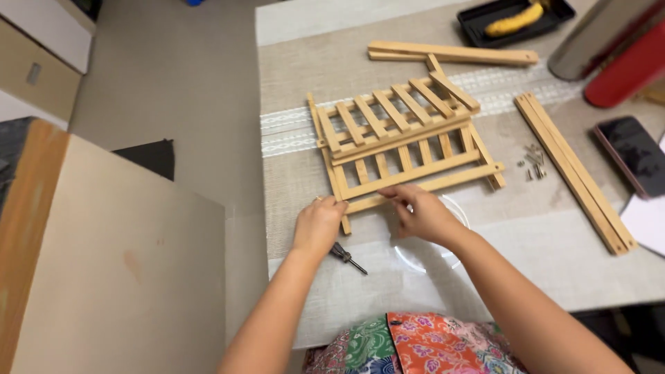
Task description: The person assembles a small wooden rack by aligning slats and securing them with screws using a screwdriver. They insert screws into pre-drilled holes and tighten them to join the components.
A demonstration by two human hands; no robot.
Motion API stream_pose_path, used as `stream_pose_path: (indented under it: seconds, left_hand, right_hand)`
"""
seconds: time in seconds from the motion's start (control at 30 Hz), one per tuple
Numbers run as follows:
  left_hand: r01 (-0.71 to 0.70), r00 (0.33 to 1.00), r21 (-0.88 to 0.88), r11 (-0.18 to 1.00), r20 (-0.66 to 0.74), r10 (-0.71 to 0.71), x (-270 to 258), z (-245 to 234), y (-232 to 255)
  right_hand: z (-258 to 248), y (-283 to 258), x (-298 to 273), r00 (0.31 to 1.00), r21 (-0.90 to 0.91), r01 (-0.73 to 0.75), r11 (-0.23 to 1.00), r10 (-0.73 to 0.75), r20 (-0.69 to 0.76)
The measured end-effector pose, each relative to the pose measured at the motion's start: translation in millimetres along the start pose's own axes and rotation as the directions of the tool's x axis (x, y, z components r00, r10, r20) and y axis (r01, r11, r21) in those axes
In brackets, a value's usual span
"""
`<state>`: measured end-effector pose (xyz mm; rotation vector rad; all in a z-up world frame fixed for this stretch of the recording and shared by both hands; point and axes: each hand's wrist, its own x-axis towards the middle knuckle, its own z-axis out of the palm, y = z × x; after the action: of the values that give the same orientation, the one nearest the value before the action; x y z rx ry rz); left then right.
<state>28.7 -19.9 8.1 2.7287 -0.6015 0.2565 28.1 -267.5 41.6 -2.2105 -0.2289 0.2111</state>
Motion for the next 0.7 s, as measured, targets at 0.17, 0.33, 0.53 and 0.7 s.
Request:
stream_pose_path:
  seconds: [0.17,0.33,0.53,0.7]
  left_hand:
    - [-0.191,0.973,0.222,0.956,0.169,0.155,12.9,-1.4,-4.7]
    - [-0.249,0.929,0.345,0.905,0.349,0.122,24.5,-11.8,-5.5]
    - [-0.112,0.936,0.352,0.929,0.351,-0.02,33.2,-37.5,15.8]
    - [-0.16,0.921,0.122,0.979,0.374,0.104,28.9,-43.0,12.3]
  right_hand:
    - [-26.4,-1.9,-31.5,0.967,0.117,-0.249,0.961,0.253,-0.025]
    - [-29.8,21.3,-52.6,0.977,0.028,-0.156,0.987,0.158,-0.142]
    - [-26.2,25.8,-61.6,0.971,0.01,-0.17,0.985,0.169,-0.17]
    - [-21.5,21.6,-61.0,0.975,-0.018,-0.121,0.993,0.115,-0.191]
